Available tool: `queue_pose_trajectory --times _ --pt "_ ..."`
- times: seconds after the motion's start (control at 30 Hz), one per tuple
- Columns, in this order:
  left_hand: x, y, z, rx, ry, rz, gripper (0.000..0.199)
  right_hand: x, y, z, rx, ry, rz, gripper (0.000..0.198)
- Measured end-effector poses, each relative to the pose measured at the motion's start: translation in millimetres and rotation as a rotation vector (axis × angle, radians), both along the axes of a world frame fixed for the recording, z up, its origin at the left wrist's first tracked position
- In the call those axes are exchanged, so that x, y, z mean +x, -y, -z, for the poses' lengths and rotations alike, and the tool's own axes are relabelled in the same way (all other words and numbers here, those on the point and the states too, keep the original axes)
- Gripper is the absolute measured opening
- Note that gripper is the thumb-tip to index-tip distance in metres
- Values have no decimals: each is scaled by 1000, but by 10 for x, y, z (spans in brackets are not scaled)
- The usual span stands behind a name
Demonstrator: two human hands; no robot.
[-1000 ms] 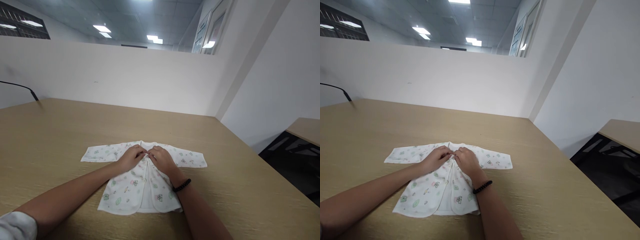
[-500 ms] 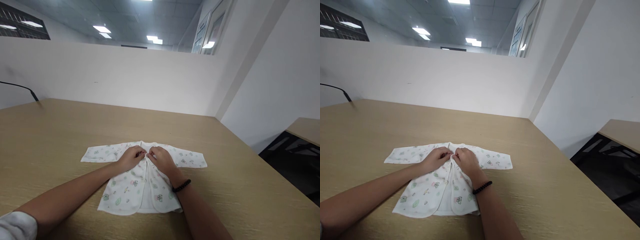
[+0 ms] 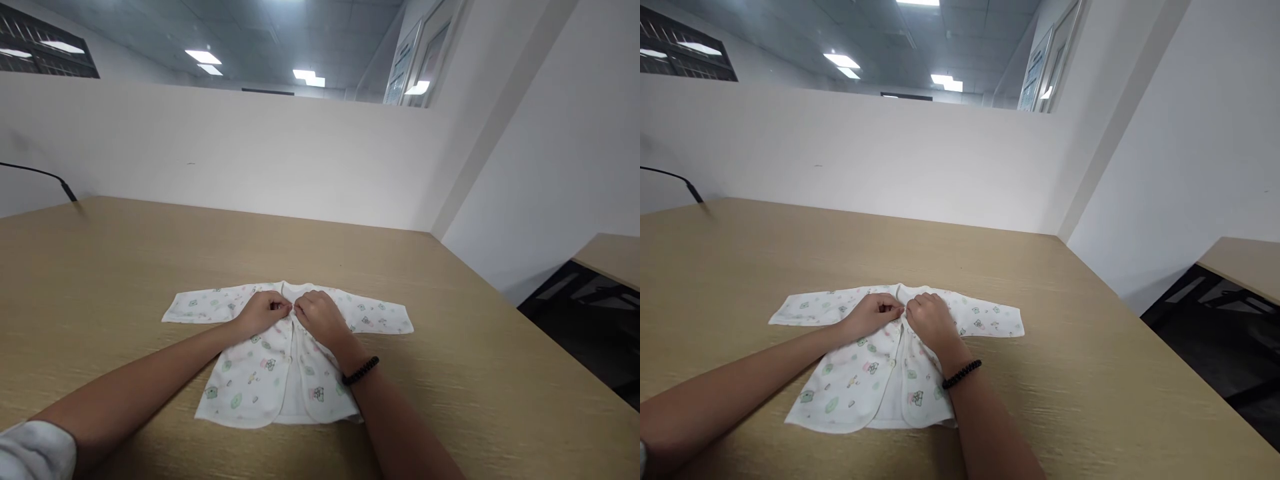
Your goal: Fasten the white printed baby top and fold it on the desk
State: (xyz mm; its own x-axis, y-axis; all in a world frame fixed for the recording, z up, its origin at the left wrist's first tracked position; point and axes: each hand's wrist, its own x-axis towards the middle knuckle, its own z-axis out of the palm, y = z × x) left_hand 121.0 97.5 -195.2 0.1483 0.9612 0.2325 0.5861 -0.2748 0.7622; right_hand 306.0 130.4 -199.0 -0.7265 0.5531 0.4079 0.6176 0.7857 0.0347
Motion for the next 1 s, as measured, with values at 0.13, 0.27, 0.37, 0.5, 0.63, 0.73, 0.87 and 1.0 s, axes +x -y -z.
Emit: queue_pose_trajectory --times 0.13,0.27,0.37,0.5,0.63,0.73,0.87,1.0 --pt "2 0 -5 -28 52 -7 24 -23 -1 17 80 82 -27 25" --pt "18 9 -18 -61 115 -12 21 -42 13 18 103 83 -17 24" --pt "27 9 -19 -67 117 -26 18 -52 24 9 104 79 -19 20" --pt "43 13 -21 -52 79 -42 13 -54 25 10 119 75 -17 15" --pt "74 38 -42 -7 13 -71 12 -33 16 15 124 78 -35 16" --pt "99 60 -64 34 -60 -84 11 -9 20 0 137 88 -42 15" --pt "107 77 -82 95 -186 -100 6 13 44 -40 167 150 -91 17" --pt "80 73 -79 132 -211 -54 10 22 63 -67 197 191 -124 19"
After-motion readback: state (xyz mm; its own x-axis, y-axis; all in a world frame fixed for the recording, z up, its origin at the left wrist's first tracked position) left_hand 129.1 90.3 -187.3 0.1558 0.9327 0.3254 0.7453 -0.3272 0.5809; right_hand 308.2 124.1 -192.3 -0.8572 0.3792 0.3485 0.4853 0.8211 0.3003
